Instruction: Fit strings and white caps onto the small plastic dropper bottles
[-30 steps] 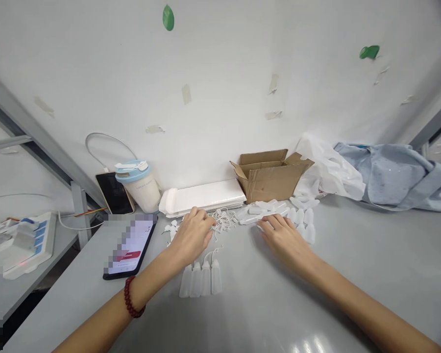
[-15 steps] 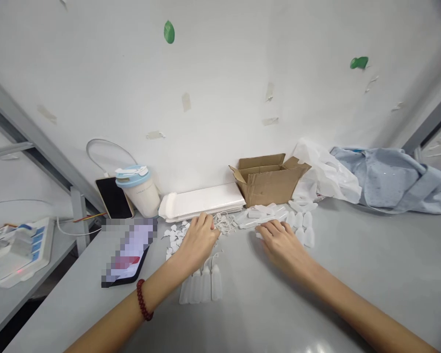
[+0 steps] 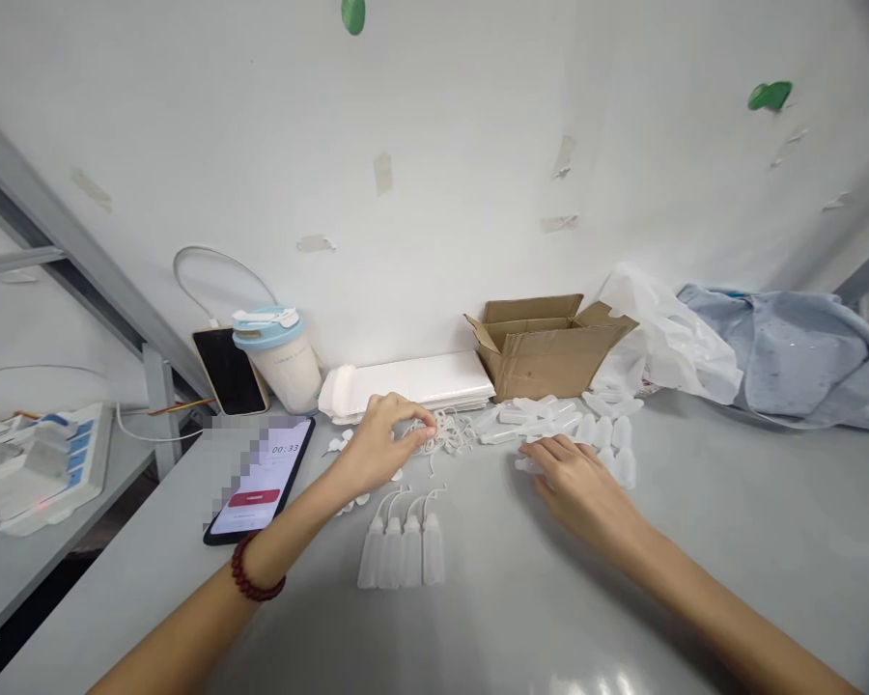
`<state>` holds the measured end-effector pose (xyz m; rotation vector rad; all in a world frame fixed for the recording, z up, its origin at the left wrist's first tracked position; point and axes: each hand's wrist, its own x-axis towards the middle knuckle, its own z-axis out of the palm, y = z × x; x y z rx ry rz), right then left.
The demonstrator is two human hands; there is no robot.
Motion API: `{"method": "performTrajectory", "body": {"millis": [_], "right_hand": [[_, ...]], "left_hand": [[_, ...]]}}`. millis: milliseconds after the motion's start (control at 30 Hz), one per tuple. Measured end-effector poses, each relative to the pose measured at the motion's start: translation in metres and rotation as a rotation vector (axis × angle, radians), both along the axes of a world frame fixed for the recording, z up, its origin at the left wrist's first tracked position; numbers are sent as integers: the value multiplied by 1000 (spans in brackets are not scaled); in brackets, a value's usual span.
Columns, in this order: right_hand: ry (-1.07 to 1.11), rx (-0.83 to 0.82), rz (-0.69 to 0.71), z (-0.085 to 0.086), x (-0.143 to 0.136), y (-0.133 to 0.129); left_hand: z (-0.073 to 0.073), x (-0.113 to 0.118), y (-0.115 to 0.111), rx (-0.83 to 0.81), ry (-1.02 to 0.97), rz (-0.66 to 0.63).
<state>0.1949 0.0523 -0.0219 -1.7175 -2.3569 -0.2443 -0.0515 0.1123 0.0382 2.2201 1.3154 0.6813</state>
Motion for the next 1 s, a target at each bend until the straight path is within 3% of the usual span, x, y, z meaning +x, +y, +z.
{"method": "performTrajectory", "body": {"millis": [233, 533, 1000], "right_hand": [[108, 62, 87, -1, -2, 0], [481, 36, 414, 3, -28, -26], [470, 99, 576, 6, -50, -46]], "left_hand": [[17, -11, -15, -245, -284, 85], [-11, -10, -58, -419, -322, -43], [-19, -4, -79, -479, -226, -119]]}}
